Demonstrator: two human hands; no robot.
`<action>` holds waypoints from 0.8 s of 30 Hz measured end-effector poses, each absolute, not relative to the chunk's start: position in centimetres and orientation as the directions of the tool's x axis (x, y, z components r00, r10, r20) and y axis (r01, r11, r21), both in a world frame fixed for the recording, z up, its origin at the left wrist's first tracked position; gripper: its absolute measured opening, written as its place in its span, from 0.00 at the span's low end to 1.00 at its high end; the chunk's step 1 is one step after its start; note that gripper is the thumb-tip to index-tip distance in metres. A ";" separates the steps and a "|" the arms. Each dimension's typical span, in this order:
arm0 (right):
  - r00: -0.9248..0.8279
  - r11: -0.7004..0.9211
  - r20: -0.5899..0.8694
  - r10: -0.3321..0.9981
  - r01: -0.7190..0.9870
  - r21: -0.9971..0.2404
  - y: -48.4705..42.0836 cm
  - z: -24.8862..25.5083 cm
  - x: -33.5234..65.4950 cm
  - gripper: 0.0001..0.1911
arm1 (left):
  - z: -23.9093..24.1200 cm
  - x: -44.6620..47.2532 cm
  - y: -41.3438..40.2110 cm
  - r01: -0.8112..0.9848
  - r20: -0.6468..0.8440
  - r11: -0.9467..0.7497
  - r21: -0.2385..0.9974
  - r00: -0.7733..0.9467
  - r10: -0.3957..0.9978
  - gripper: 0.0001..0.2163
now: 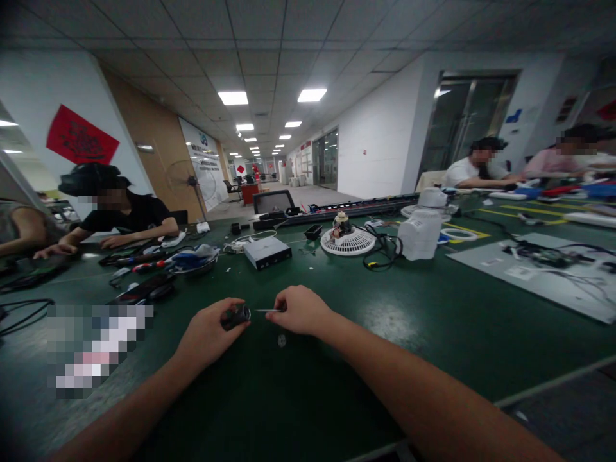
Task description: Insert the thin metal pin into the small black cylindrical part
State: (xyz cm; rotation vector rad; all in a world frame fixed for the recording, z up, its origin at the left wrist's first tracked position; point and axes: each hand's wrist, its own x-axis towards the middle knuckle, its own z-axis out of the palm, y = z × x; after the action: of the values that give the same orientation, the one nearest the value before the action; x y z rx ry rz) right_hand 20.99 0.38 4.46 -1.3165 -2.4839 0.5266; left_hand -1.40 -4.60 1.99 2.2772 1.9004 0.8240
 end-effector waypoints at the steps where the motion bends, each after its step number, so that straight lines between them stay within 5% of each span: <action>1: -0.576 0.516 0.026 0.817 0.711 -0.477 0.4 4.6 21.2 0.17 | 2.0 -1.4 -4.6 0.897 0.353 -0.234 0.376 0.095 0.931 0.15; 7: -0.610 0.420 -0.161 0.775 0.689 -0.590 0.3 4.4 21.4 0.11 | 1.8 -1.6 -4.5 0.885 0.323 -0.241 0.399 0.110 0.940 0.16; 15: -0.530 0.380 0.083 0.844 0.481 -0.790 0.6 3.4 20.2 0.11 | 1.9 -1.1 -4.8 0.845 0.344 -0.344 0.410 0.206 0.916 0.21; 24: -0.545 0.481 0.235 0.805 0.368 -0.796 0.3 2.9 19.9 0.07 | 2.4 -0.6 -5.5 0.781 0.323 -0.448 0.434 0.330 0.887 0.13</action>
State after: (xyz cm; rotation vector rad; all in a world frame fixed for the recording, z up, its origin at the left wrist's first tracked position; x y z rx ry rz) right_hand 19.88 0.31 2.87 -0.9648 -2.1254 0.9408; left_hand -0.63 -5.48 2.36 2.3914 1.5236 0.7781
